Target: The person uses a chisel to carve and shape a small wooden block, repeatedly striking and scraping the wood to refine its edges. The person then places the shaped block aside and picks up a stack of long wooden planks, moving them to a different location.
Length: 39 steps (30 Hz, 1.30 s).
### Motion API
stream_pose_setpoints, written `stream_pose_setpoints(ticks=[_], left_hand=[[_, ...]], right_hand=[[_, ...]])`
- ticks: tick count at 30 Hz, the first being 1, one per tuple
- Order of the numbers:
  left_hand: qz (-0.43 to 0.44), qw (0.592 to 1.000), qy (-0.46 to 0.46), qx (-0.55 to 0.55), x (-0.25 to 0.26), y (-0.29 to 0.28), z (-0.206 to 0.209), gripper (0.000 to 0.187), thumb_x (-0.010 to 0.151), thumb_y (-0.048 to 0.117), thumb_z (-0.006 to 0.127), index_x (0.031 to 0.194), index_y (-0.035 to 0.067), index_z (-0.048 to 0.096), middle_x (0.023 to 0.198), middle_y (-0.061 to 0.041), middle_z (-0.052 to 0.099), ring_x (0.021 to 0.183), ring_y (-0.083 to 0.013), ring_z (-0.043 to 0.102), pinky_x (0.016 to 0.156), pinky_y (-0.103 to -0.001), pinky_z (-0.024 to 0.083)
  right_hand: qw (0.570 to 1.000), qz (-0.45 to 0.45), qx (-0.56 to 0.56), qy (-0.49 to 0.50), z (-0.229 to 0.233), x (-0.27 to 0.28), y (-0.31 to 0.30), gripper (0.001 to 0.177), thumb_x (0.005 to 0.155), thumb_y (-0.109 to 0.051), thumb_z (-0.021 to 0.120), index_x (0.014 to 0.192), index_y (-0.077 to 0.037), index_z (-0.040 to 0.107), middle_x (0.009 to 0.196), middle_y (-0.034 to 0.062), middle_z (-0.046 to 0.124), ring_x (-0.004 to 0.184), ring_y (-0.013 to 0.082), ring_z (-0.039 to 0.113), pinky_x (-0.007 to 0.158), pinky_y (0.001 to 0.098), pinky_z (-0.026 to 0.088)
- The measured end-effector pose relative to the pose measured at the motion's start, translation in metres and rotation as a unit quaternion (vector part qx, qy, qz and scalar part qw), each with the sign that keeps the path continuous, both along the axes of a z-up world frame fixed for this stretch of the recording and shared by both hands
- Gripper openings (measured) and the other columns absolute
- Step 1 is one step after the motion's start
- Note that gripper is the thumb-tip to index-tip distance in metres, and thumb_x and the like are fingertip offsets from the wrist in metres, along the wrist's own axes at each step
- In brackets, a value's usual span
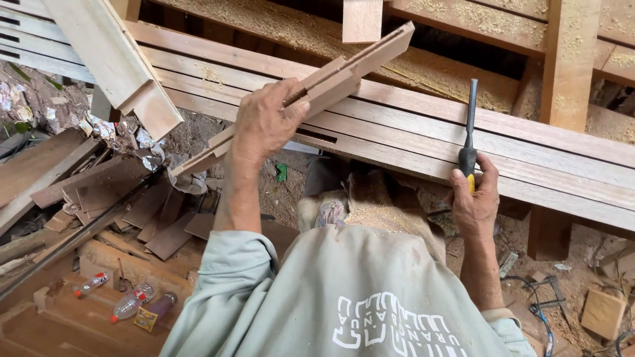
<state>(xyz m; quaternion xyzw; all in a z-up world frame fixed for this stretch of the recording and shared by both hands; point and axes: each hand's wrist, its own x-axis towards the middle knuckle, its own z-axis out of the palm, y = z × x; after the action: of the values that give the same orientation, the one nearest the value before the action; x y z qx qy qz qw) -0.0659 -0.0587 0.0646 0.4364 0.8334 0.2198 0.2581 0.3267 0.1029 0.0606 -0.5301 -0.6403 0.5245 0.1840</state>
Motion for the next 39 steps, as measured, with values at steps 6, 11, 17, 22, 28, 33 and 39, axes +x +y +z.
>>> stream_pose_setpoints(ticks=[6,11,17,22,28,33,39], left_hand=[[0.042,0.985,0.163,0.035,0.028,0.007,-0.006,0.075,0.102,0.078,0.043,0.135,0.012,0.059,0.091,-0.015,0.065,0.089,-0.0348,0.074,0.084,-0.052,0.058],[0.028,0.991,0.110,0.068,0.002,0.000,-0.015,0.059,0.104,0.077,0.046,0.110,0.021,0.065,0.072,-0.006,0.066,0.072,-0.0268,0.076,0.070,-0.042,0.062],[0.020,0.997,0.057,0.048,-0.001,0.015,-0.057,0.051,0.108,0.069,0.042,0.102,0.029,0.074,0.085,-0.007,0.069,0.082,-0.0331,0.075,0.072,-0.050,0.060],[0.065,0.978,0.178,0.085,0.034,0.048,-0.089,0.047,0.106,0.048,0.038,0.105,0.014,0.070,0.108,-0.010,0.059,0.099,-0.0275,0.055,0.081,-0.042,0.053],[0.122,0.952,0.264,0.093,0.047,0.056,-0.104,0.059,0.106,0.060,0.026,0.096,0.018,0.066,0.102,-0.007,0.061,0.096,-0.0250,0.057,0.080,-0.041,0.050],[0.117,0.957,0.256,0.073,0.049,0.057,-0.087,0.050,0.106,0.056,0.034,0.098,0.018,0.066,0.098,-0.005,0.061,0.091,-0.0233,0.056,0.072,-0.038,0.051],[0.111,0.957,0.259,0.067,0.049,0.058,-0.090,0.046,0.107,0.053,0.037,0.097,0.018,0.064,0.095,-0.005,0.059,0.084,-0.0219,0.056,0.068,-0.038,0.049]], right_hand=[[1.000,0.011,-0.006,-0.010,0.000,-0.005,0.005,0.042,0.113,-0.019,0.062,0.148,-0.001,0.048,0.086,0.0190,0.061,0.058,0.0239,0.063,0.049,0.0335,0.053],[1.000,0.006,0.010,0.010,-0.005,-0.005,-0.002,0.037,0.117,-0.019,0.053,0.148,0.001,0.046,0.087,0.0180,0.062,0.059,0.0226,0.063,0.048,0.0322,0.053],[0.998,0.054,0.033,0.014,-0.015,-0.007,-0.023,0.039,0.115,-0.019,0.054,0.152,-0.010,0.046,0.091,0.0211,0.062,0.065,0.0258,0.064,0.054,0.0371,0.056],[0.984,0.161,0.033,-0.066,-0.009,-0.018,-0.035,0.047,0.104,-0.020,0.062,0.150,-0.016,0.049,0.100,0.0076,0.065,0.060,0.0143,0.062,0.058,0.0309,0.051],[0.970,0.237,0.041,-0.042,0.013,-0.022,-0.037,0.045,0.103,-0.015,0.061,0.147,-0.008,0.053,0.138,0.0161,0.066,0.126,0.0272,0.064,0.103,0.0371,0.052],[0.975,0.211,-0.005,-0.073,0.014,-0.012,-0.047,0.044,0.102,-0.017,0.062,0.145,-0.011,0.055,0.141,0.0141,0.063,0.112,0.0188,0.065,0.089,0.0319,0.054],[0.967,0.235,0.077,-0.065,0.001,-0.042,-0.033,0.042,0.105,-0.019,0.061,0.144,-0.008,0.054,0.137,0.0188,0.066,0.126,0.0322,0.064,0.101,0.0411,0.052]])
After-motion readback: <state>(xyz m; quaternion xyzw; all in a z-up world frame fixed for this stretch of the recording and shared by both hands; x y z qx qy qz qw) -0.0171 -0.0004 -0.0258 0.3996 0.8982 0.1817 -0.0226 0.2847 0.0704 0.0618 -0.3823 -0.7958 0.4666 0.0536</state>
